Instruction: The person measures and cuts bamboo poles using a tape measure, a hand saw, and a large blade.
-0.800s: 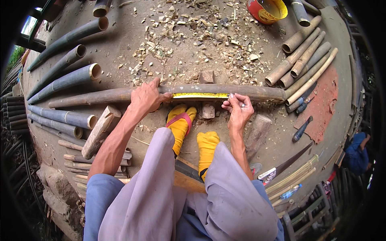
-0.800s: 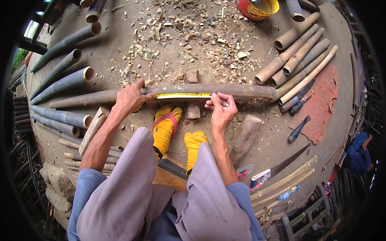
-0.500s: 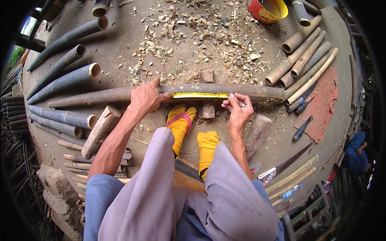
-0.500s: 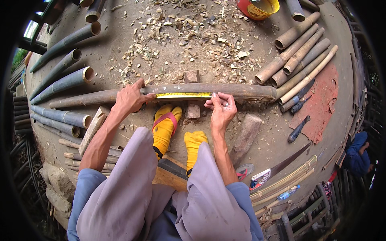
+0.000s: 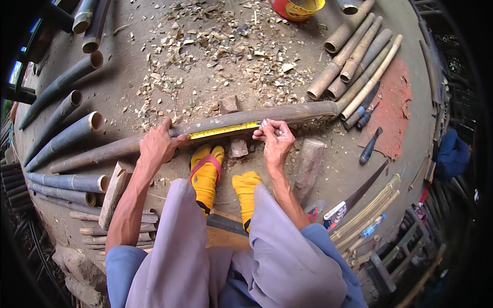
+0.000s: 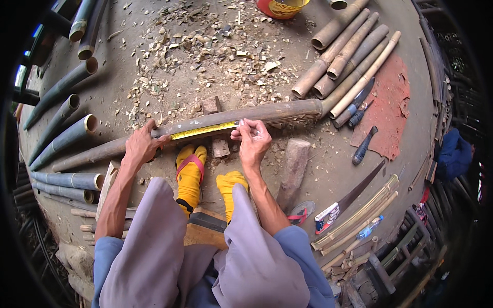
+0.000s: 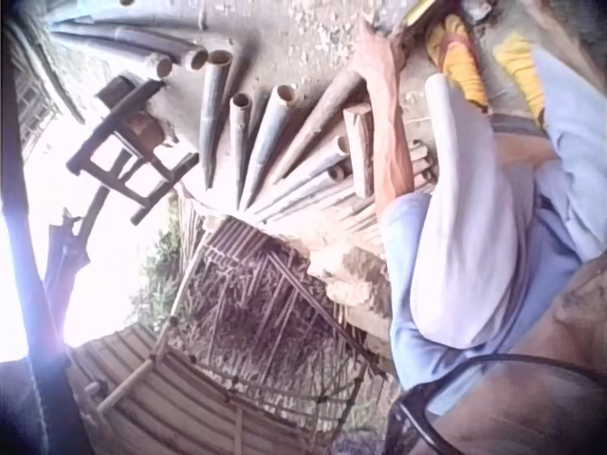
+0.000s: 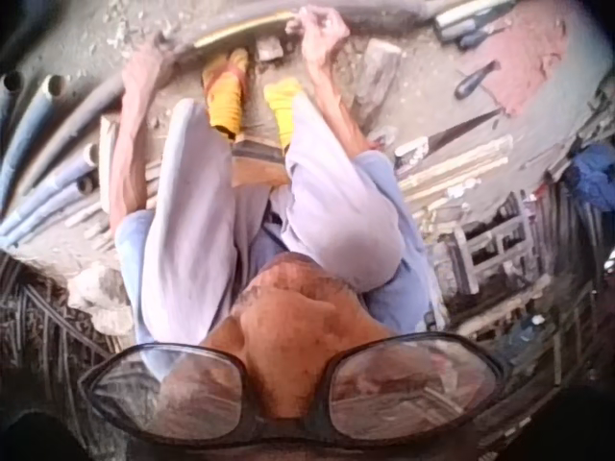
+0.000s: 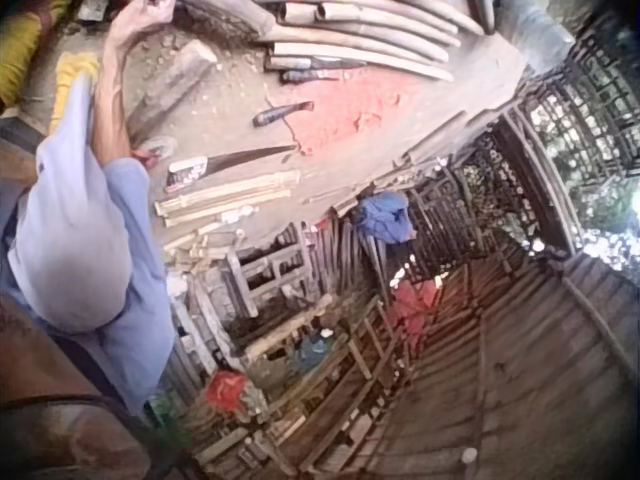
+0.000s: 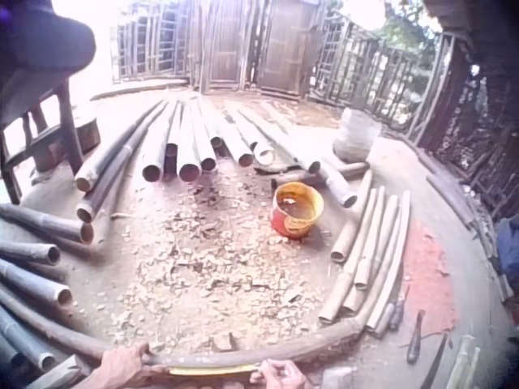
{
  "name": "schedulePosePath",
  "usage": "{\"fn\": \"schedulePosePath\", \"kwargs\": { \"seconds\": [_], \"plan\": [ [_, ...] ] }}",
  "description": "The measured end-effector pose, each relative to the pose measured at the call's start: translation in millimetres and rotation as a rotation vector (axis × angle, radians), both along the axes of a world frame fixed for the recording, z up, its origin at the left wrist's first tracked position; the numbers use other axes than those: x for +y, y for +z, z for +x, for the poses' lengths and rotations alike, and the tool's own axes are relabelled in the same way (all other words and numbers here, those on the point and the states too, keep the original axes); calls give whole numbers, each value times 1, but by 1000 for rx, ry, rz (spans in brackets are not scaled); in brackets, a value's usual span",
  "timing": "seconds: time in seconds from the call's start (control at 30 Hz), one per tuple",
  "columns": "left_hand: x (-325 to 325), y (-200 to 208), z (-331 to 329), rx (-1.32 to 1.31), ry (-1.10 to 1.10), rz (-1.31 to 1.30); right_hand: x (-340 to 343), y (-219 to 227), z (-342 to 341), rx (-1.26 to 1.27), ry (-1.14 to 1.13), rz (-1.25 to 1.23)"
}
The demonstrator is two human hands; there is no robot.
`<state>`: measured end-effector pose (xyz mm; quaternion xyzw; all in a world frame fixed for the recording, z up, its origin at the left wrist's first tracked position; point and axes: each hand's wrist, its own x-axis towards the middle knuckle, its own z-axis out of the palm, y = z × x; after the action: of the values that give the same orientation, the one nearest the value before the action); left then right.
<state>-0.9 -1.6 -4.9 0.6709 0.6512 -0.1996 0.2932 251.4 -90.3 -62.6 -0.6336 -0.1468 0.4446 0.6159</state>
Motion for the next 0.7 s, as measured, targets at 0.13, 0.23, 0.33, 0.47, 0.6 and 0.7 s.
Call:
{"fn": "schedulePosePath", "kwargs": {
  "seconds": [0.13, 0.23, 0.33, 0.47, 0.6, 0.7],
  "plan": [
    [-1, 3, 4, -7, -9, 2, -15, -4, -2, 20, -43, -27],
    [-1, 5, 5, -30, 4, 21, -5, 1, 2, 9, -35, 2],
    [-5, 2, 3, -31, 15, 34, -9, -3, 0, 26, -31, 23],
    [-7, 2, 7, 1, -11, 24, -20, -10, -2, 65, -57, 36],
    [-11, -4, 0, -131, -46, 155, -18, -12, -1, 115, -43, 77],
    [-31, -6, -7, -345, -84, 184, -46, -4, 11, 55, 8, 121]
  ]
}}
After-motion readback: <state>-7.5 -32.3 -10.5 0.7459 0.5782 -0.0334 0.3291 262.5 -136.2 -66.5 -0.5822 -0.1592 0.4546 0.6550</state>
